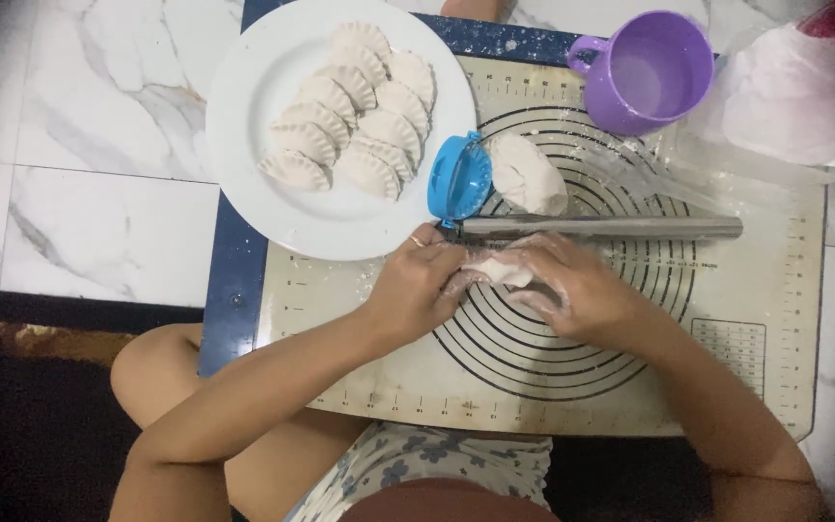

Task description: Rolling out small pieces of dough with a rolling pin and using a plastic mold to shape them into dumplings on a silicone mat.

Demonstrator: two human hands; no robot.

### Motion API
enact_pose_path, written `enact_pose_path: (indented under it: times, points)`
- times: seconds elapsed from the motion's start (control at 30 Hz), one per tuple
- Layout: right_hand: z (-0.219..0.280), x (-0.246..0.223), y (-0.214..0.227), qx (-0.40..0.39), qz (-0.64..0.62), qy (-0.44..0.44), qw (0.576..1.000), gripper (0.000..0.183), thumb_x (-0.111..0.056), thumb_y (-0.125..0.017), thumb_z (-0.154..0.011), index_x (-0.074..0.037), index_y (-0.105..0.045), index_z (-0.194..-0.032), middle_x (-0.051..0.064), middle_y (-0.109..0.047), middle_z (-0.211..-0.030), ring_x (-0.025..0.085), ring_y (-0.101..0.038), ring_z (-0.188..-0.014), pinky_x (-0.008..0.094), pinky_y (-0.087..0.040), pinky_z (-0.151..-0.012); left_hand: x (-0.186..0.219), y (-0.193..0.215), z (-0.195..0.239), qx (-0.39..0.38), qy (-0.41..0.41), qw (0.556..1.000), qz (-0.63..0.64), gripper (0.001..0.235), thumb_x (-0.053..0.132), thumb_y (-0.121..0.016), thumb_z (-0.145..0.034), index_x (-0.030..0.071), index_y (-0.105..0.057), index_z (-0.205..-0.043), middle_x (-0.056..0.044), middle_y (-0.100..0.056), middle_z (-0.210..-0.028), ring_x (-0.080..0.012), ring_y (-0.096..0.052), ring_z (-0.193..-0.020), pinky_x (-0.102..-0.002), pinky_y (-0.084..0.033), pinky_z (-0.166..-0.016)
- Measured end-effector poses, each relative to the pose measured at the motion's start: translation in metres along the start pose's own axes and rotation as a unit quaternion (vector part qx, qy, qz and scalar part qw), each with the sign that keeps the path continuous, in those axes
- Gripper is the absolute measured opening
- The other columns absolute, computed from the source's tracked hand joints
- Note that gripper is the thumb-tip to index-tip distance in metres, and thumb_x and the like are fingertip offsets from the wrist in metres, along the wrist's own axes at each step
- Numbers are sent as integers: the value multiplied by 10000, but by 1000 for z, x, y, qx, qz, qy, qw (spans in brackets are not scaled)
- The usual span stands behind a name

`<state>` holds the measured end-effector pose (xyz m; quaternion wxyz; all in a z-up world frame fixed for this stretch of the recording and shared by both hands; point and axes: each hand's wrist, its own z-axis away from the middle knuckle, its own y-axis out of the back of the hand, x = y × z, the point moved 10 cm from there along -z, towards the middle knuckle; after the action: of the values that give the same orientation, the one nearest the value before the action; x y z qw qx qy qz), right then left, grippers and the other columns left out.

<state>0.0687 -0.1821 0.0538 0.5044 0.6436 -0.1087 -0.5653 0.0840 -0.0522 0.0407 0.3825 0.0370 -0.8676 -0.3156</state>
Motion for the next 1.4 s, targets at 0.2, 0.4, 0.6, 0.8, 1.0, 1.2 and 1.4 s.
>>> enact_pose_path:
  times: [0.2,0.4,0.6,0.8,1.0,1.2,1.4]
  points:
    - [15,11,18,59,-64,-48,995,360,-119,-661,-915,-94,-580,-1265,177,-700,-936,289,-726,-697,362,-600,-566,21,19,-14,14,17,998,50,220,222,-738,-908,22,-735,-1002,-165,-777,-983,-303,-725,-856,-352,-551,-728]
    - [12,-15,31,153,-40,86,984,315,-125,-675,-923,-120,-679,-1238,155,-715,-986,197,-694,-625,218,-539,-427,22,18,-14,-8,28,997,74,324,288,-762,-895,31,-732,-1090,-171,-758,-1074,-344,-725,-932,-384,-596,-762]
    - [11,-26,30,177,-94,109,974,282,-67,-710,-885,-92,-753,-1163,162,-763,-1131,300,-763,-967,360,-627,-759,-6,-5,2,-20,62,996,65,311,302,-775,-883,68,-746,-1086,-137,-777,-977,-315,-732,-852,-366,-593,-717]
    - [13,3,21,197,-174,62,963,181,-76,-803,-818,-58,-787,-998,153,-802,-981,304,-781,-917,415,-627,-789,-22,-24,17,-40,81,995,52,302,317,-759,-895,41,-753,-1017,-159,-765,-857,-308,-717,-799,-361,-578,-698]
    - [4,-1,18,201,-206,62,956,107,-61,-806,-814,-45,-793,-919,139,-813,-932,289,-795,-877,399,-631,-813,-20,-23,15,-50,78,995,43,262,266,-750,-903,10,-750,-959,-171,-758,-802,-304,-724,-758,-343,-564,-671]
    - [3,-3,15,260,-133,104,951,100,-28,-812,-814,-45,-771,-903,144,-797,-923,291,-779,-863,395,-618,-787,-13,-14,4,-57,81,995,0,297,269,-770,-885,-18,-733,-955,-186,-745,-774,-297,-718,-766,-340,-570,-652]
    - [0,-11,19,252,-97,126,955,117,-30,-762,-875,-35,-766,-991,145,-800,-976,311,-771,-917,423,-616,-789,6,1,-9,-45,64,996,-46,390,319,-759,-882,-13,-672,-1069,-168,-749,-821,-301,-716,-840,-359,-588,-678]
